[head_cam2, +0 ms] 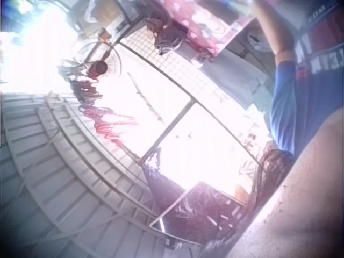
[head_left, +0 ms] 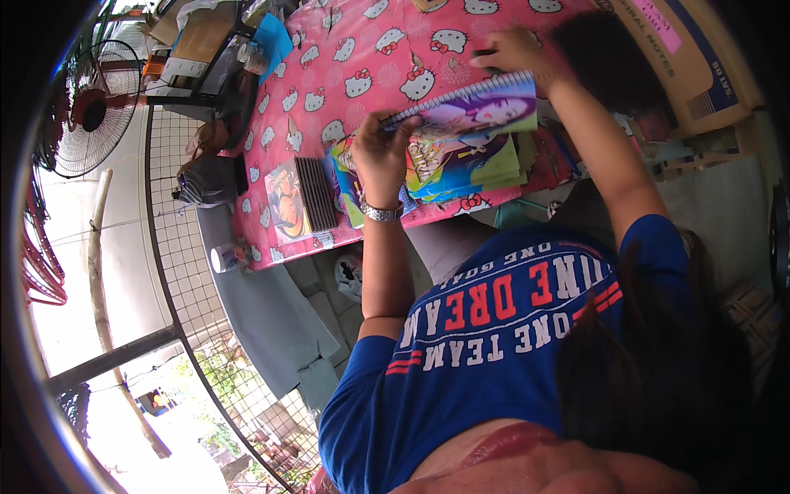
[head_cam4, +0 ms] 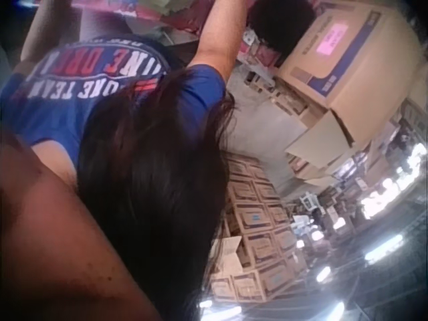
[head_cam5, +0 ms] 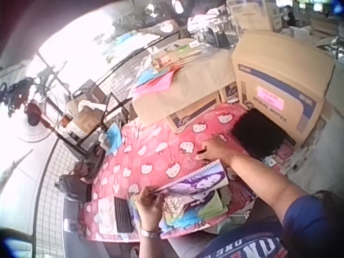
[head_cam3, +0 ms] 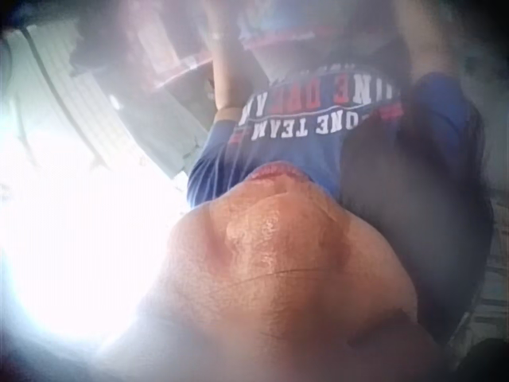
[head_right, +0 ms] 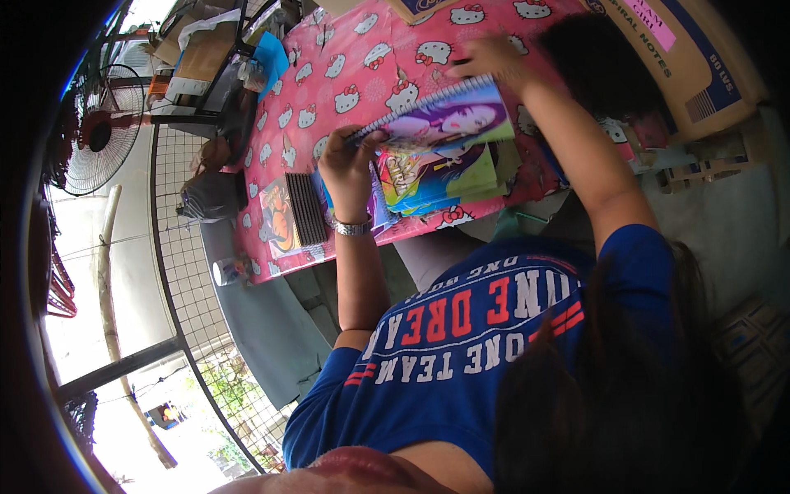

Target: The person is wrapping notebooks in plastic film by hand. They use scissors to trim the film and secure it around the covers with tape.

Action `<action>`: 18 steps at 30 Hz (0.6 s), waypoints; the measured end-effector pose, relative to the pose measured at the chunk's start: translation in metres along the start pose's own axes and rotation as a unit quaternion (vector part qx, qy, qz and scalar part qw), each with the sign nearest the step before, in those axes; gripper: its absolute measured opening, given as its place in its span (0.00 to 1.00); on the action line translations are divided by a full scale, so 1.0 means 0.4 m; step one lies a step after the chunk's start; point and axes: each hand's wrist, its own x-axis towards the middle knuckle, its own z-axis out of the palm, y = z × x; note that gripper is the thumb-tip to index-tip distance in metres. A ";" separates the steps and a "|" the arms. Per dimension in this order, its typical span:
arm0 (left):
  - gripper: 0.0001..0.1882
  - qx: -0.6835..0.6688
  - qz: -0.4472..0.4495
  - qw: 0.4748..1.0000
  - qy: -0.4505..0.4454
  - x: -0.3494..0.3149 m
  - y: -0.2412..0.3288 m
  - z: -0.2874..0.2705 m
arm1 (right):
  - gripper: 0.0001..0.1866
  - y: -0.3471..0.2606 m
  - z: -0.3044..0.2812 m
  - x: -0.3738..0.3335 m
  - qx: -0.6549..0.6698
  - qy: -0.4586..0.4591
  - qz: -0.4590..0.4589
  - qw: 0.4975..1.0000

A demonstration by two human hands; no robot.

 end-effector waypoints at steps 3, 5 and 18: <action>0.12 -0.114 0.012 0.992 0.053 0.007 0.009 0.054 | 0.29 0.227 0.123 -0.059 0.071 0.204 0.028 0.976; 0.09 -0.102 0.011 0.990 0.095 -0.027 0.007 0.036 | 0.31 0.148 0.141 -0.194 0.139 0.242 0.021 0.960; 0.10 -0.088 0.035 0.990 0.106 -0.002 -0.032 0.064 | 0.24 -0.026 0.093 -0.441 0.148 0.227 -0.039 0.962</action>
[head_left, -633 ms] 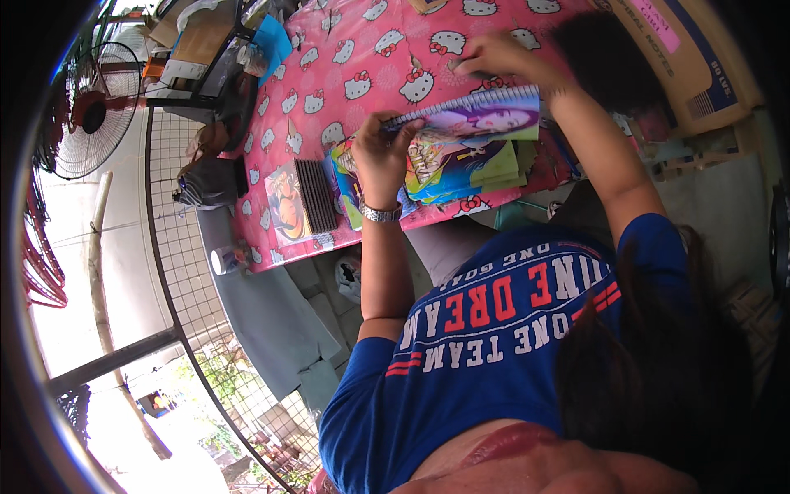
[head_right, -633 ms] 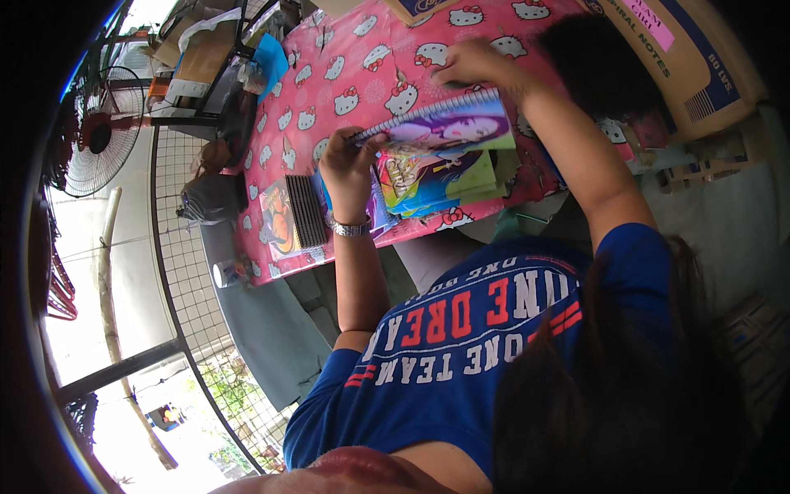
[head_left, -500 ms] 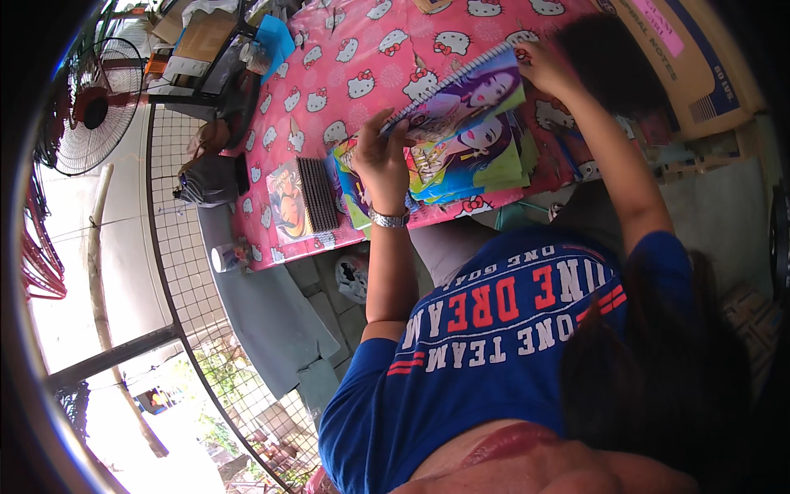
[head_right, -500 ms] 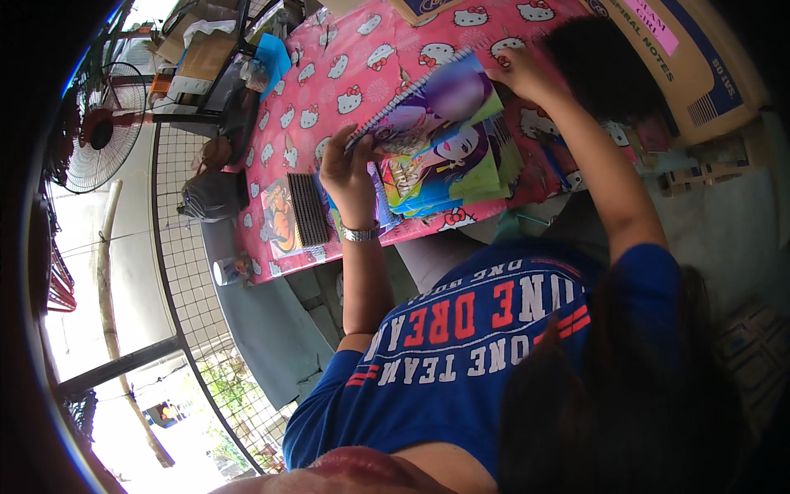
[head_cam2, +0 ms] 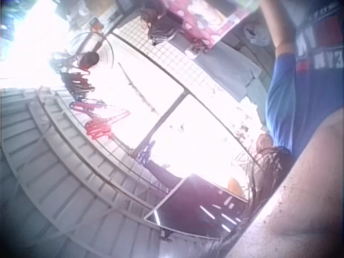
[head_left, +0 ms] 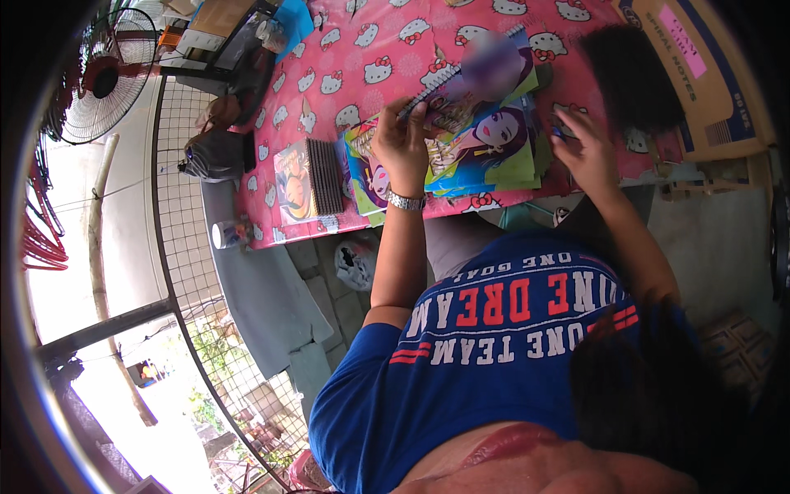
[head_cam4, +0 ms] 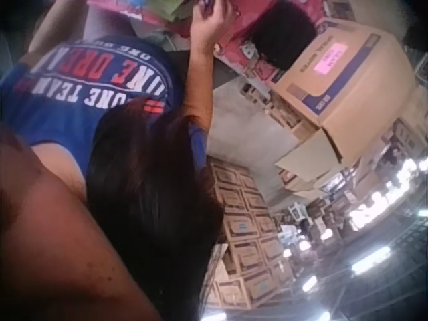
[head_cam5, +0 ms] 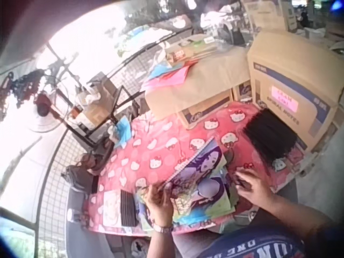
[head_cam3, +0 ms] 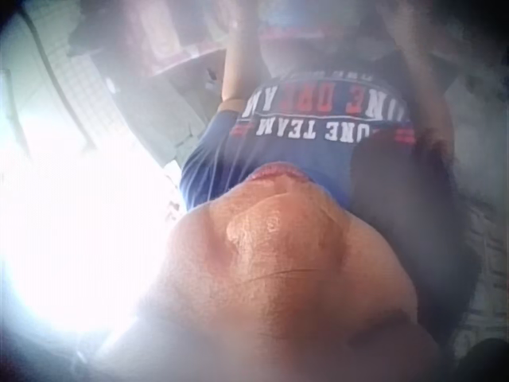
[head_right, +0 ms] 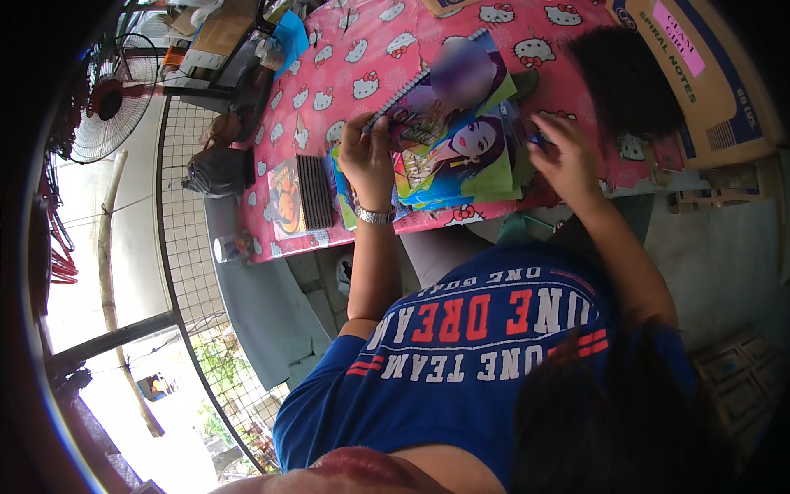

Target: The person is wrapping notebooks in plastic film by hand. They use scissors to trim the film and secure it around the covers with tape.

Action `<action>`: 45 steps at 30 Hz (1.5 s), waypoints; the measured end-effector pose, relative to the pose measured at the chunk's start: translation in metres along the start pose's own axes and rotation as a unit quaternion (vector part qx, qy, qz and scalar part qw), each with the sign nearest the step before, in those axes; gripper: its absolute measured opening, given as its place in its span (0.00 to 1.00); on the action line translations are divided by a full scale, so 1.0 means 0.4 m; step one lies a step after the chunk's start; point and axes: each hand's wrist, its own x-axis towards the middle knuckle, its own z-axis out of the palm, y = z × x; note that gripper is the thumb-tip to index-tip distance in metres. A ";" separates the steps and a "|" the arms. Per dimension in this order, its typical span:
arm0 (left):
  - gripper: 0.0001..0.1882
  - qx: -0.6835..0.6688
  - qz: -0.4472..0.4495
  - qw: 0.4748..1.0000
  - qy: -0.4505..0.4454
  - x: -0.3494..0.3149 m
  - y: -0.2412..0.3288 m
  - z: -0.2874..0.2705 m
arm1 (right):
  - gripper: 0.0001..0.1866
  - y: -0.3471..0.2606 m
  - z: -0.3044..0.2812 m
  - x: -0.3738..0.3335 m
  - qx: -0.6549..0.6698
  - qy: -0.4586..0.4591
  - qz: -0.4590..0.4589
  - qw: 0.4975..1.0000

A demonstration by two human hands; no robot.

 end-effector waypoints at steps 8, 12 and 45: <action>0.05 0.031 -0.005 0.999 -0.030 -0.002 0.003 -0.015 | 0.24 -0.305 0.102 0.172 0.086 -0.011 -0.234 0.968; 0.05 0.068 0.040 0.997 -0.017 -0.017 -0.018 -0.034 | 0.24 -0.326 0.116 0.179 0.024 -0.022 -0.252 0.967; 0.13 0.287 0.116 0.933 -0.183 0.053 -0.134 0.036 | 0.08 0.349 -0.078 0.216 -0.567 -0.032 0.029 0.823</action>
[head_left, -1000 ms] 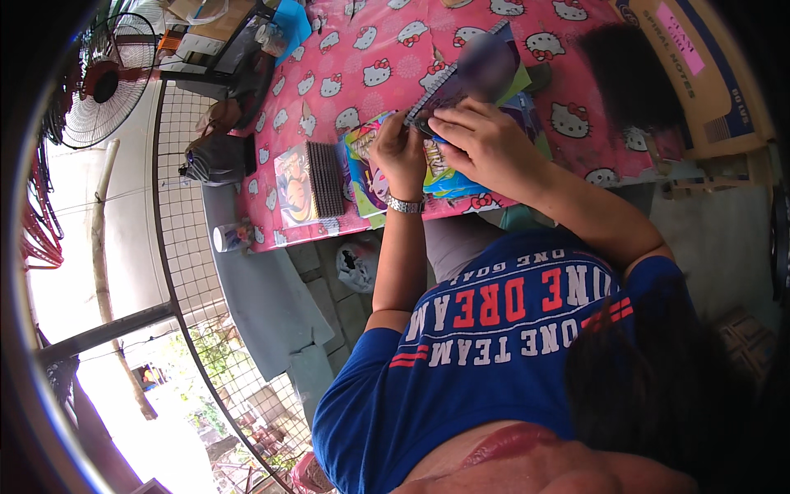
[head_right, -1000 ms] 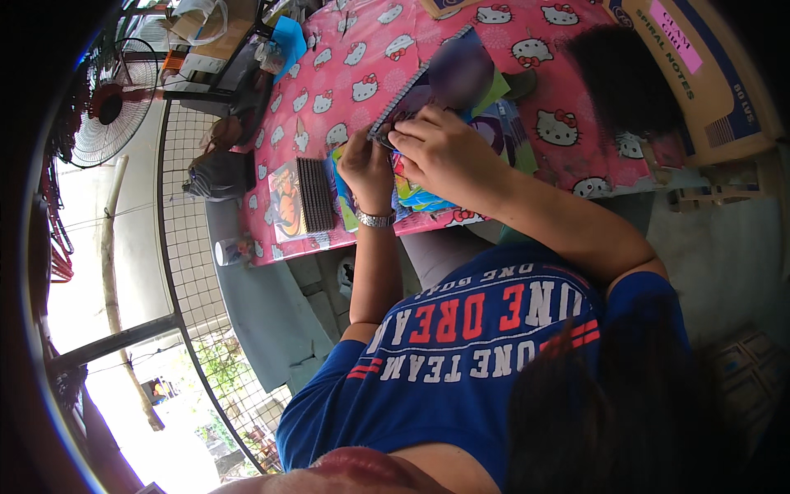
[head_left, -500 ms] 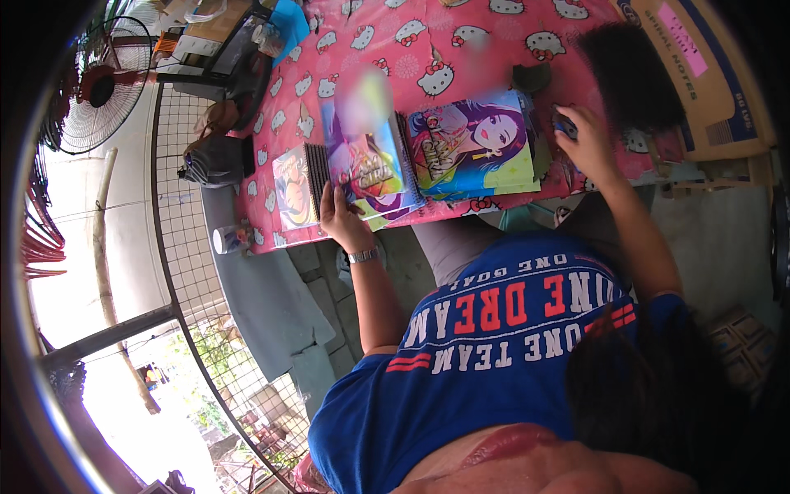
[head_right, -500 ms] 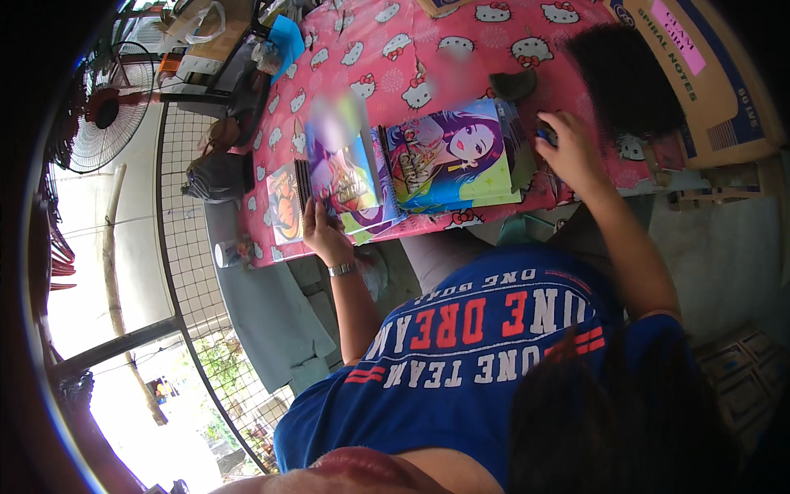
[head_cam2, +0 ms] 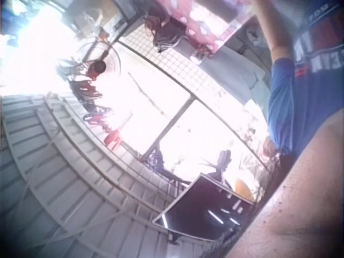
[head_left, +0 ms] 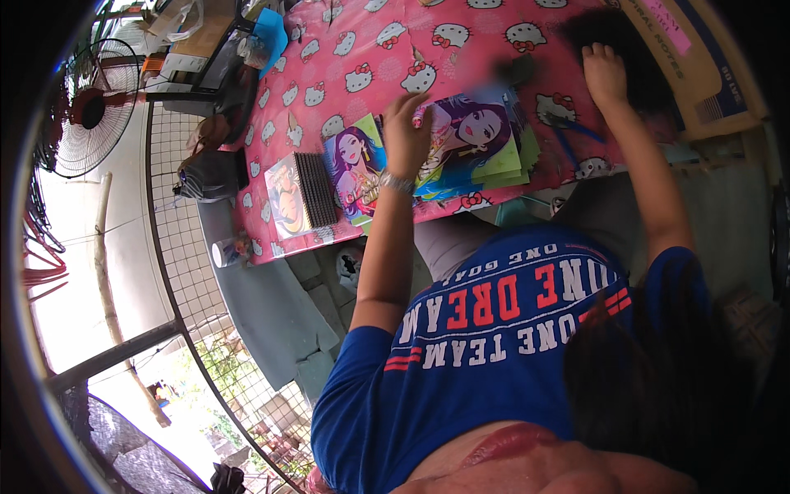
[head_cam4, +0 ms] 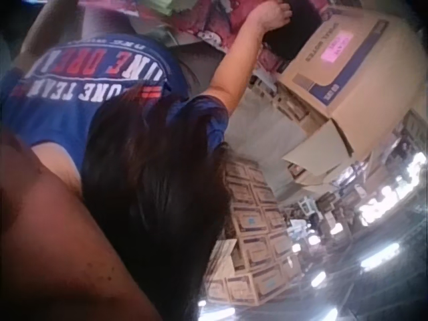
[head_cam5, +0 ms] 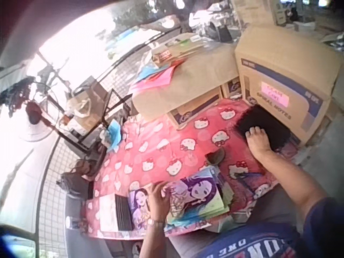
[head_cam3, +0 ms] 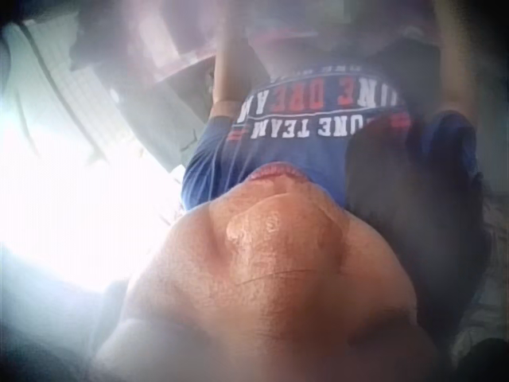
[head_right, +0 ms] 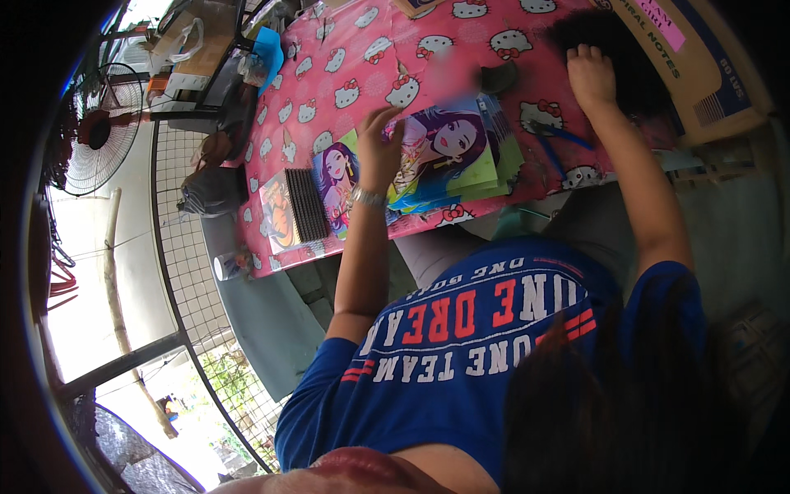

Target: The person is wrapping notebooks in plastic film by hand. They use scissors to trim the film and secure it around the covers with tape.

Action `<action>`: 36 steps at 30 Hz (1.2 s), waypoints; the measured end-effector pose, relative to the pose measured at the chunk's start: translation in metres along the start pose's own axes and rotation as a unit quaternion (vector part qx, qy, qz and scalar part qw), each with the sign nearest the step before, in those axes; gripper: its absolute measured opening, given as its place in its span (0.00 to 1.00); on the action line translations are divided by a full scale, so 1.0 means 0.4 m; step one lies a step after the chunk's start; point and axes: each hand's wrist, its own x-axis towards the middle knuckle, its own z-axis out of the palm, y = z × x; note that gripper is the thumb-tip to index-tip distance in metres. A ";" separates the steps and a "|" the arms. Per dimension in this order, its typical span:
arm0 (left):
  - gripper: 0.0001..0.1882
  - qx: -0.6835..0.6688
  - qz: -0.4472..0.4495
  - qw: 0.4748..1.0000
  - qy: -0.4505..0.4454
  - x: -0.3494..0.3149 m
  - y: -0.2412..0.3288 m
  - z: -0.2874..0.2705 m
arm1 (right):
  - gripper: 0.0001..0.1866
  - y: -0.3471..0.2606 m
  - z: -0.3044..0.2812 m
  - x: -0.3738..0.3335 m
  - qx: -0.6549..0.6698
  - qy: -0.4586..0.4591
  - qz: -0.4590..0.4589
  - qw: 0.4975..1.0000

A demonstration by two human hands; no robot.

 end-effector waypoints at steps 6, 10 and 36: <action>0.11 0.049 -0.051 0.980 -0.183 0.081 0.010 0.132 | 0.07 -0.024 -0.011 0.020 0.008 0.015 -0.018 1.000; 0.10 -0.008 -0.045 0.993 -0.109 0.077 0.002 0.120 | 0.08 -0.029 -0.011 0.035 0.018 0.083 -0.010 0.996; 0.11 0.097 0.150 0.984 0.029 0.008 0.230 -0.076 | 0.12 -0.145 -0.410 -0.029 0.684 0.027 -0.235 0.690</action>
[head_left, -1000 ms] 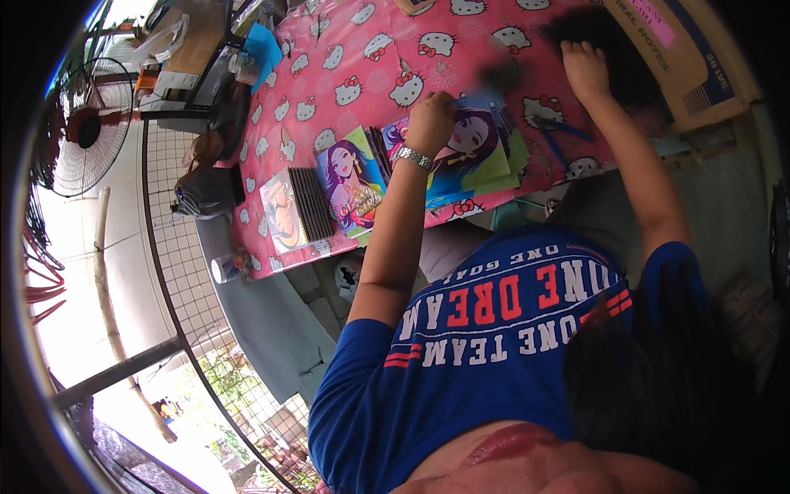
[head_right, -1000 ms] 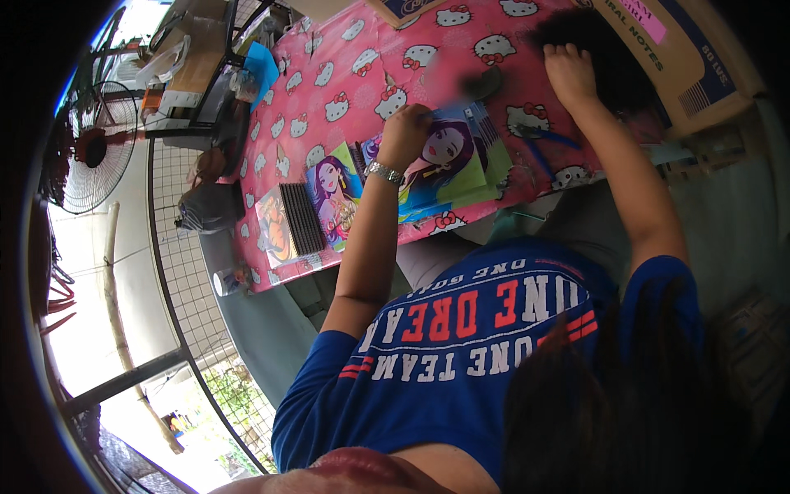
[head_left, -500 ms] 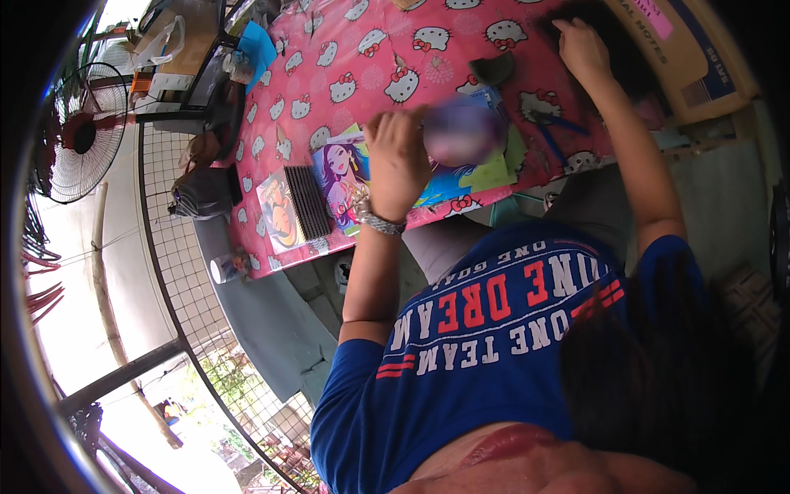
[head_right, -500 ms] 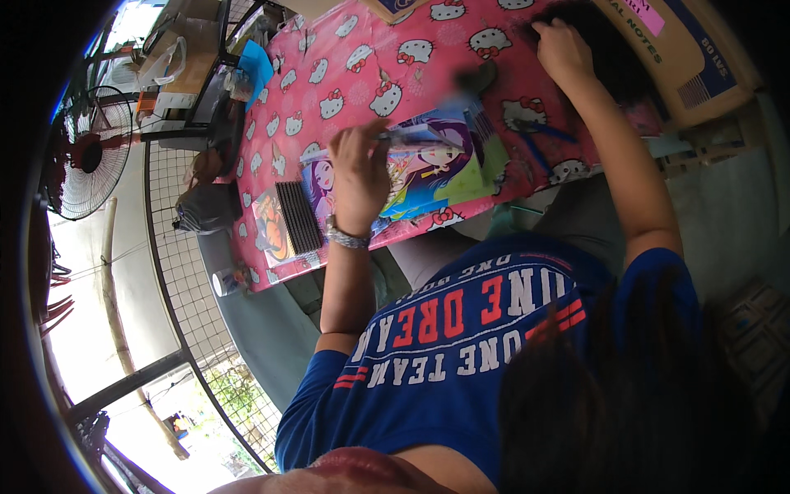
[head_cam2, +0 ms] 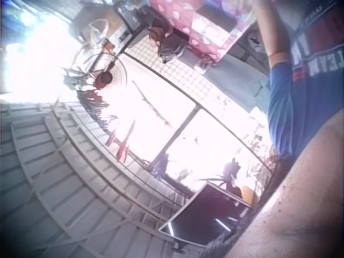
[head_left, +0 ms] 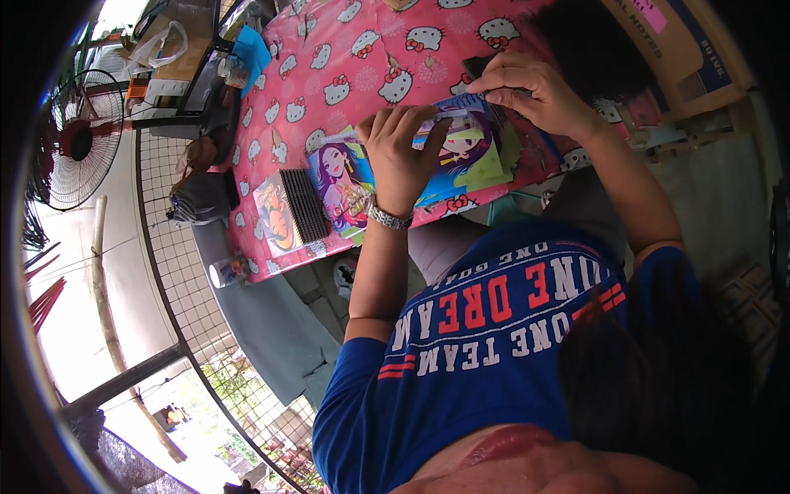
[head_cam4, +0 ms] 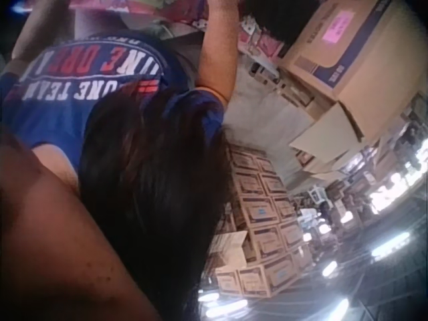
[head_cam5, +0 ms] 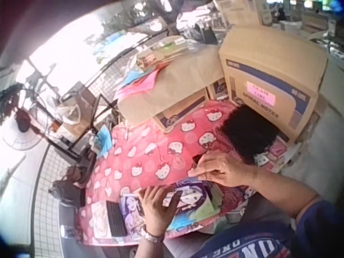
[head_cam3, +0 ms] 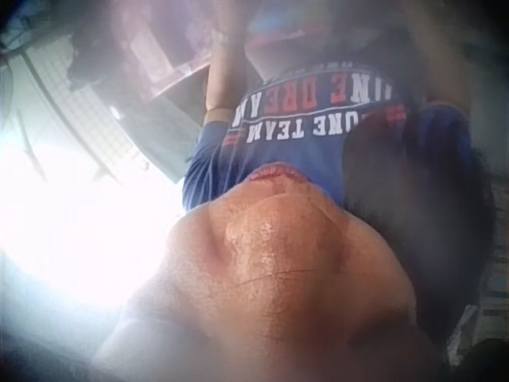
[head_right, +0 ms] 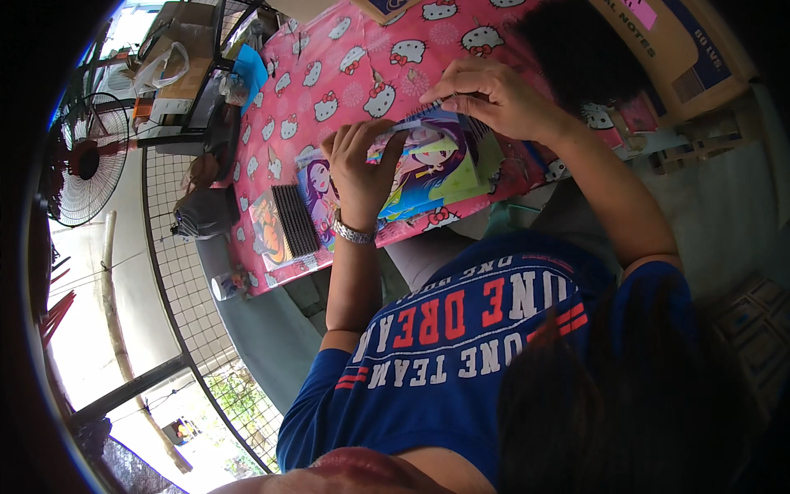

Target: The person is wrapping notebooks in plastic film by hand. They use scissors to trim the film and secure it around the covers with tape.

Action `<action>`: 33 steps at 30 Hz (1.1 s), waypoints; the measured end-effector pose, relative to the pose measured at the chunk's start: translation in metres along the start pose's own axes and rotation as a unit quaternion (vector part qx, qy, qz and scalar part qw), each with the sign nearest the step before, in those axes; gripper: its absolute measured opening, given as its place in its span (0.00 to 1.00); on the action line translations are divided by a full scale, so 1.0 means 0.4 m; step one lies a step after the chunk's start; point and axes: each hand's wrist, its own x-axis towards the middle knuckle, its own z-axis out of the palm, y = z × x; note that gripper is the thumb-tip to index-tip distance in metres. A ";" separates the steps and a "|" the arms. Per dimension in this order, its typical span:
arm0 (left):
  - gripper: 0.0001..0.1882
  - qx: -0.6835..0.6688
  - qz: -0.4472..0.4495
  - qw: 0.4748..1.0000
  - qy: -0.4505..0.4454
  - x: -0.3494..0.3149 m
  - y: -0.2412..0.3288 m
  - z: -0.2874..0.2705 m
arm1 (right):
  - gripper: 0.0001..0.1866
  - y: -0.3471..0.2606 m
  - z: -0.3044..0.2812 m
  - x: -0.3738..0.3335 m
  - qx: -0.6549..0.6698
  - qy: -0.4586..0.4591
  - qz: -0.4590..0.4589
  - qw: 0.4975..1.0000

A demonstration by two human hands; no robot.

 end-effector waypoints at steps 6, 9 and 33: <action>0.11 0.001 -0.002 1.000 0.004 -0.004 0.003 -0.003 | 0.10 -0.007 -0.005 -0.001 0.019 0.023 -0.004 1.000; 0.10 0.004 -0.003 1.000 0.011 -0.005 0.006 -0.002 | 0.12 -0.031 -0.012 -0.005 0.012 -0.015 0.010 1.000; 0.11 -0.015 0.057 0.996 -0.061 -0.013 0.043 -0.003 | 0.32 0.317 0.086 0.041 -0.267 -0.045 0.306 0.913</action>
